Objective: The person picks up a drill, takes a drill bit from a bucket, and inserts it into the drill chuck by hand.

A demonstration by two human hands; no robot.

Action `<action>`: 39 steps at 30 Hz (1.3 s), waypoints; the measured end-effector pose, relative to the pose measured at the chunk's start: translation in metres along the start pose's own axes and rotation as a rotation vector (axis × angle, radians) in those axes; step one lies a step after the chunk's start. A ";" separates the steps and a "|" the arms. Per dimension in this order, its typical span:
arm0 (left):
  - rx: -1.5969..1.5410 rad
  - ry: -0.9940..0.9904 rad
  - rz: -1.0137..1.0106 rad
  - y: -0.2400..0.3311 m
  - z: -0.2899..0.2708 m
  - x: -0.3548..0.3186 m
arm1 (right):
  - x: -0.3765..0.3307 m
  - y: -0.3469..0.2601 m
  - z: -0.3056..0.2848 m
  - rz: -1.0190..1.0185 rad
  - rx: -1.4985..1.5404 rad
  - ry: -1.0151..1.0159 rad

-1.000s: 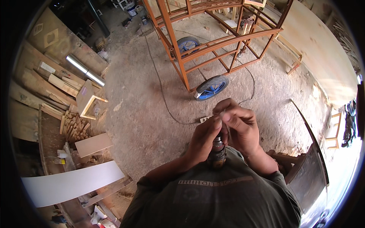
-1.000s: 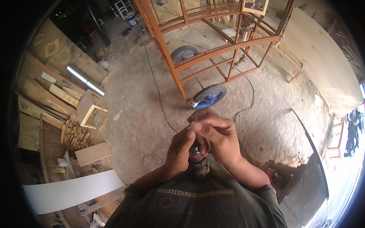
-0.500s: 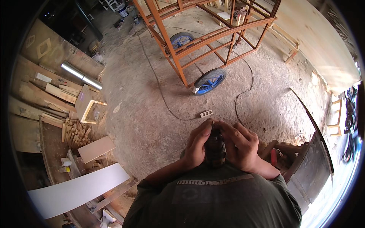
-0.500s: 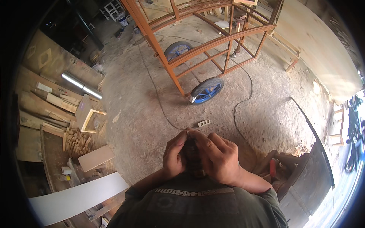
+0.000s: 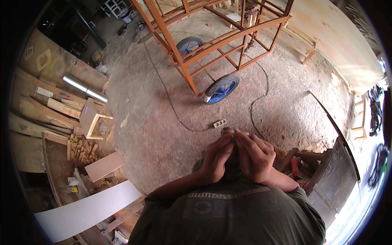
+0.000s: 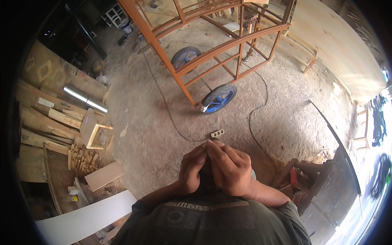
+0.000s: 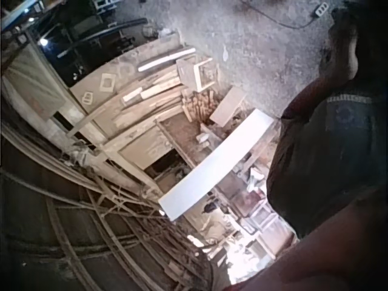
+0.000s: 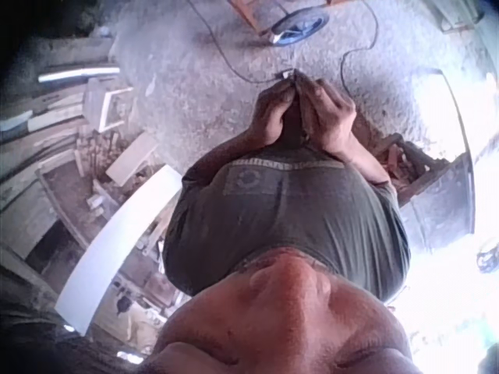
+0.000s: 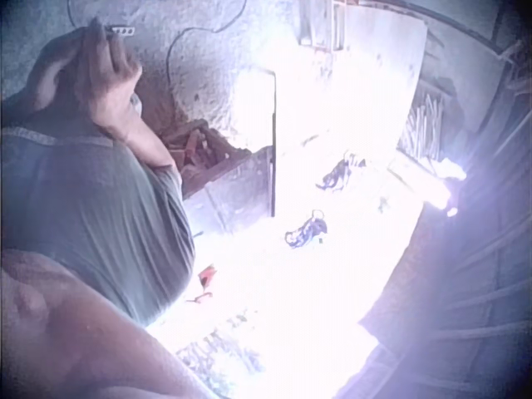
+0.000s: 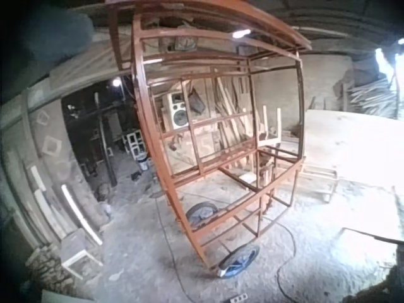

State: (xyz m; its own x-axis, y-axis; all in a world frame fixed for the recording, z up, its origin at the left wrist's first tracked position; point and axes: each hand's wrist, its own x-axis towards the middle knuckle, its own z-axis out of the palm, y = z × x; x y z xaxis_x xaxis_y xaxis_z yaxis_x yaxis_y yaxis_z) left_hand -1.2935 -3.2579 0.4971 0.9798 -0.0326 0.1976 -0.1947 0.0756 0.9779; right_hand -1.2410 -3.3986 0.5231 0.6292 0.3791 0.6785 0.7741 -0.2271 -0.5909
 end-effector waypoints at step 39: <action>0.217 -0.134 0.044 0.000 0.012 -0.004 | -0.031 0.008 -0.009 0.109 0.061 0.023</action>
State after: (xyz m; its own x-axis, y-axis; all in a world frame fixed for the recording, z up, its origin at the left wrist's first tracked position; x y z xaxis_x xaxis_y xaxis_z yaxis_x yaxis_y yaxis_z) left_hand -1.2984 -3.2697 0.4967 0.9580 -0.1669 0.2332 -0.2565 -0.1351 0.9571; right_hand -1.2533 -3.4203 0.5012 0.7113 0.3344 0.6183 0.6958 -0.2104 -0.6867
